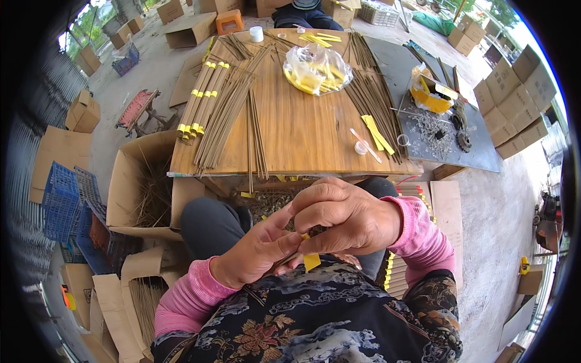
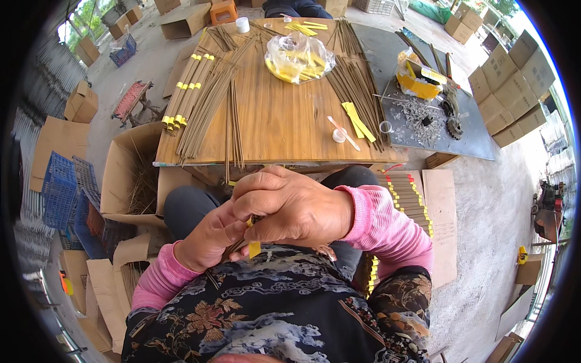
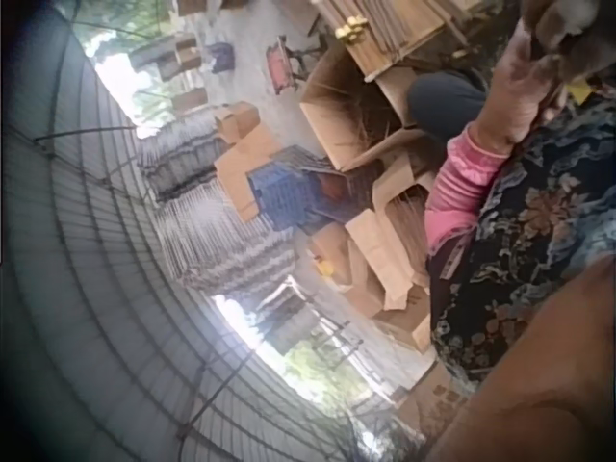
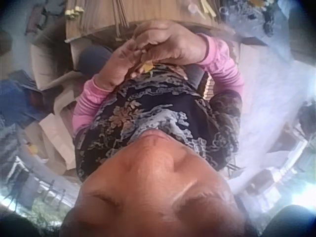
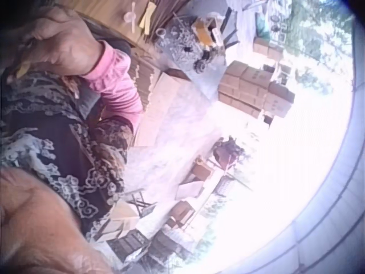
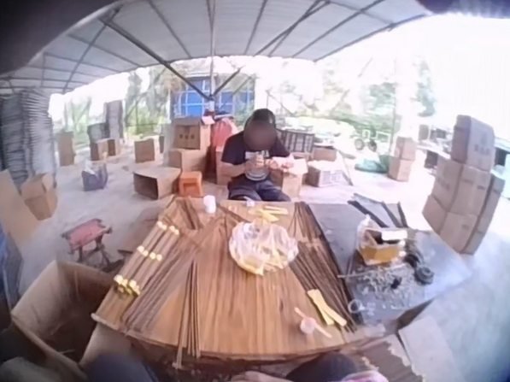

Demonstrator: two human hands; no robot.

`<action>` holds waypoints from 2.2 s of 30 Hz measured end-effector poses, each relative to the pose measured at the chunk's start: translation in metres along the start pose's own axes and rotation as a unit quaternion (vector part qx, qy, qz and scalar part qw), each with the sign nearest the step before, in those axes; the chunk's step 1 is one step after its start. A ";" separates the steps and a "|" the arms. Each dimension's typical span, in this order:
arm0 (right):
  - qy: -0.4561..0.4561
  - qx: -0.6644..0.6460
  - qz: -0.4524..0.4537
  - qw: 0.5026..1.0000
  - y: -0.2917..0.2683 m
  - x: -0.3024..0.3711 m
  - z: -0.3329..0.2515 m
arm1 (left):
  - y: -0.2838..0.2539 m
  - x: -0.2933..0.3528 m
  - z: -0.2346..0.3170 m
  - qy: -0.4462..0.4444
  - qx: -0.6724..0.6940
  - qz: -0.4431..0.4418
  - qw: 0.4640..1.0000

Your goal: The person gathers thin sticks, aligns them into bundles, and secures them with yellow tape. They repeatedly pick up sticks, arrange them, and wrap tape around the bundles while seated at a wooden table.

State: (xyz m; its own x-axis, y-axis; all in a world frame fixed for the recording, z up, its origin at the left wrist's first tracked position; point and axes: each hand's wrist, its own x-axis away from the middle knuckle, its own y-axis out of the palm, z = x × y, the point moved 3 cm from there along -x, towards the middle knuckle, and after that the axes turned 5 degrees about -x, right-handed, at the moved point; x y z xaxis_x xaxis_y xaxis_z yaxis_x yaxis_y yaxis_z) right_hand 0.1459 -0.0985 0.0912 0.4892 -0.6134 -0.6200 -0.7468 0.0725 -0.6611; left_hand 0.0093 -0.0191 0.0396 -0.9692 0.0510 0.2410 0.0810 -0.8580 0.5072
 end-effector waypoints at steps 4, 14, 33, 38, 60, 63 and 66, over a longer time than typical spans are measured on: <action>0.032 0.038 0.032 0.998 -0.007 0.001 -0.010 | -0.004 0.005 0.007 0.056 -0.061 0.066 0.994; 0.269 -0.026 0.297 0.916 0.020 0.016 0.013 | 0.003 0.004 0.029 0.266 -0.327 0.186 0.888; 0.023 0.028 0.304 0.952 0.001 0.023 0.014 | 0.006 -0.015 0.028 0.267 -0.199 -0.014 0.943; 0.065 0.011 0.353 0.933 -0.001 0.029 0.017 | 0.008 -0.021 0.032 0.291 -0.248 0.004 0.924; 0.199 -0.070 0.363 0.908 0.004 0.049 0.038 | -0.002 -0.053 0.021 0.215 -0.123 0.062 0.967; 0.195 -0.016 0.390 0.900 -0.011 0.070 0.048 | -0.007 -0.056 0.022 0.222 -0.128 0.084 0.963; 0.354 0.115 0.453 0.810 -0.035 0.129 0.077 | -0.018 -0.058 0.031 0.263 -0.110 0.124 0.951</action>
State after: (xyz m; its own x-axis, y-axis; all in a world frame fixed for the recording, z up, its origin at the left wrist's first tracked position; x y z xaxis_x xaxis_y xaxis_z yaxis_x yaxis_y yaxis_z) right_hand 0.2702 -0.1191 0.0022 -0.6555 -0.5173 -0.5502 -0.5108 0.8403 -0.1814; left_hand 0.0711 0.0092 0.0428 -0.9141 -0.3785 -0.1454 0.3267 -0.8999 0.2889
